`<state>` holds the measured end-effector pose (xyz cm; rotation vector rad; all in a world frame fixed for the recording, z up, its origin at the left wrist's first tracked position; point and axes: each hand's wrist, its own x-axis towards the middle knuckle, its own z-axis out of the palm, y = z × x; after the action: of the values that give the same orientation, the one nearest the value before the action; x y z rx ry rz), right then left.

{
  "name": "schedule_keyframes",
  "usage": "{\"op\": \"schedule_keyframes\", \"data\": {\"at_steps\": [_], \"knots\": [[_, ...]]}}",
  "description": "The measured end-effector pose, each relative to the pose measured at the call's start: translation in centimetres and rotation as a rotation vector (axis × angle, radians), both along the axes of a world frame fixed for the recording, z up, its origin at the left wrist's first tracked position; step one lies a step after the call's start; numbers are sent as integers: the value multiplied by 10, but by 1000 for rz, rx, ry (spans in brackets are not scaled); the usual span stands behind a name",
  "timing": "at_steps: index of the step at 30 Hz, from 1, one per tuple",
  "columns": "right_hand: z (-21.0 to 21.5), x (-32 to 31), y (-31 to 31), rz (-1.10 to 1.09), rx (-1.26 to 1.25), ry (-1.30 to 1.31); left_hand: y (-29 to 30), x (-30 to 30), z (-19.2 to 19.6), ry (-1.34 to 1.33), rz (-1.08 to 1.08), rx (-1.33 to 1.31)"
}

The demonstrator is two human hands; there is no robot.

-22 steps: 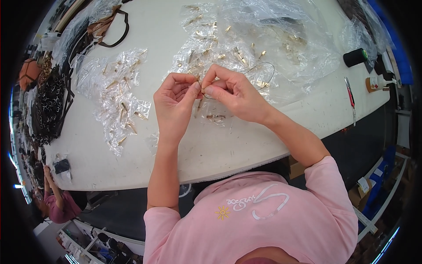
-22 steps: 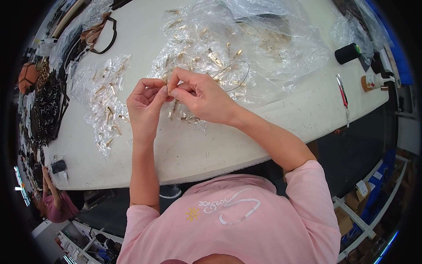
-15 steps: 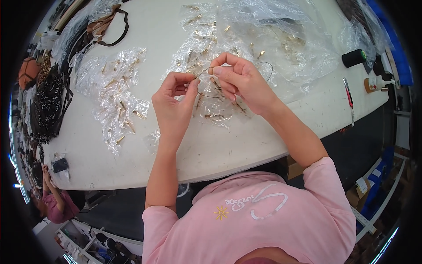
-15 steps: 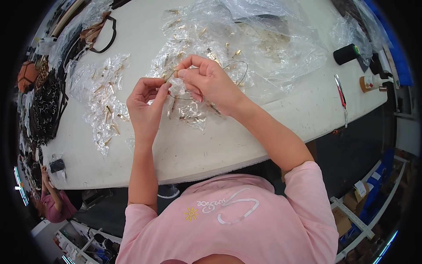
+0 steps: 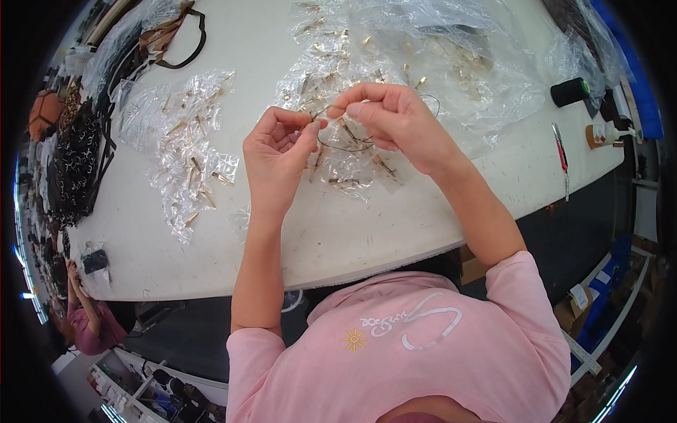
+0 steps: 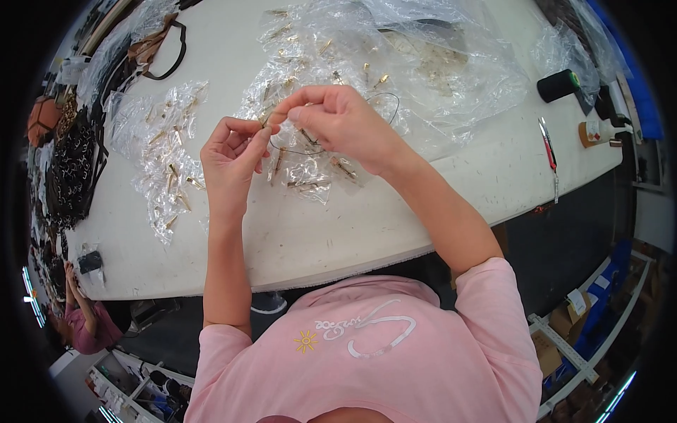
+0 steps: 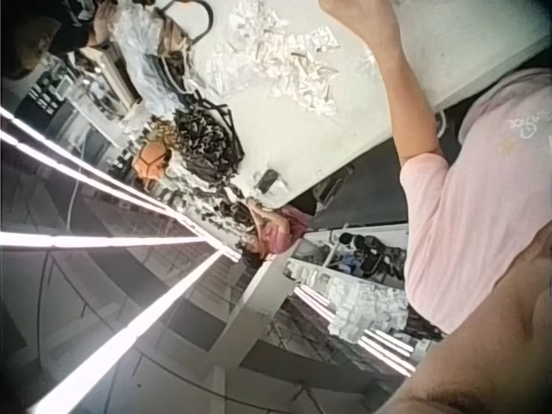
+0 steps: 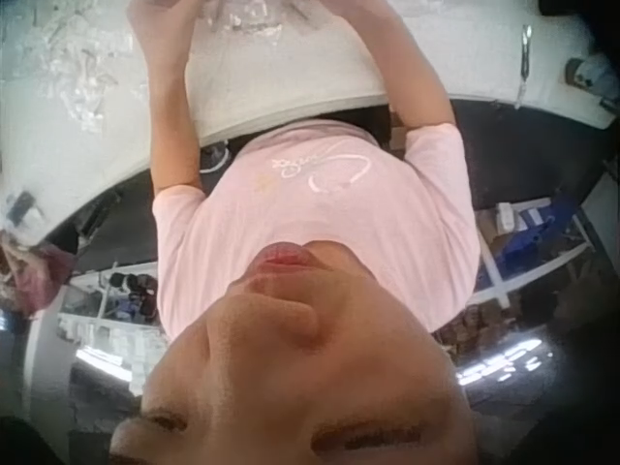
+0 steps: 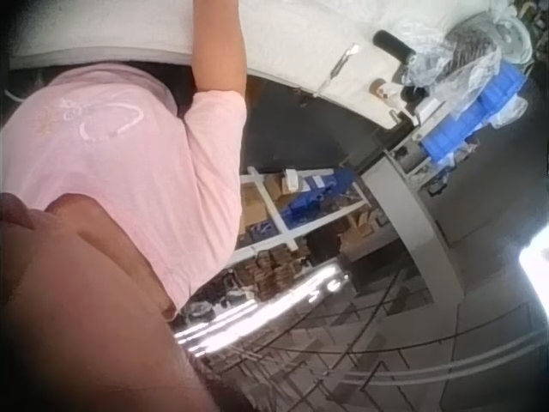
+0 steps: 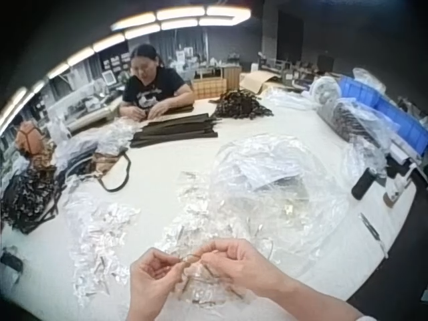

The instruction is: Assembling small gold-colored metal hardware components by hand.

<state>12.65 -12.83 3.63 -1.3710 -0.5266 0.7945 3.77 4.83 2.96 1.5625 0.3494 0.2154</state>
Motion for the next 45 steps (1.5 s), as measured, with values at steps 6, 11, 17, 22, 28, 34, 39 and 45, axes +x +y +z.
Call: {"op": "schedule_keyframes", "data": {"at_steps": [6, 11, 17, 22, 28, 34, 39, 45], "knots": [[-4, -1, 5, -130, 97, 285, -9, -3, -13, -69, -81, 185], [-3, -17, 8, -30, -103, -364, -3, 0, -16, -39, -90, 76], [-11, -9, 10, -81, -15, -249, 13, 5, -5, 38, -20, -267], [-2, -13, 10, -70, -91, -244, 17, 4, -4, 32, -17, -447], [-4, -15, 11, -85, -123, -269, 15, 6, -9, 44, -25, -360], [-12, -19, 15, -172, -253, -286, 14, 4, -8, 53, -46, -400], [-15, -22, 17, -202, -281, -374, 8, 3, -10, 85, -29, -338], [-24, -24, 19, -278, -268, -420, 6, 3, -9, 90, -11, -354]]}}
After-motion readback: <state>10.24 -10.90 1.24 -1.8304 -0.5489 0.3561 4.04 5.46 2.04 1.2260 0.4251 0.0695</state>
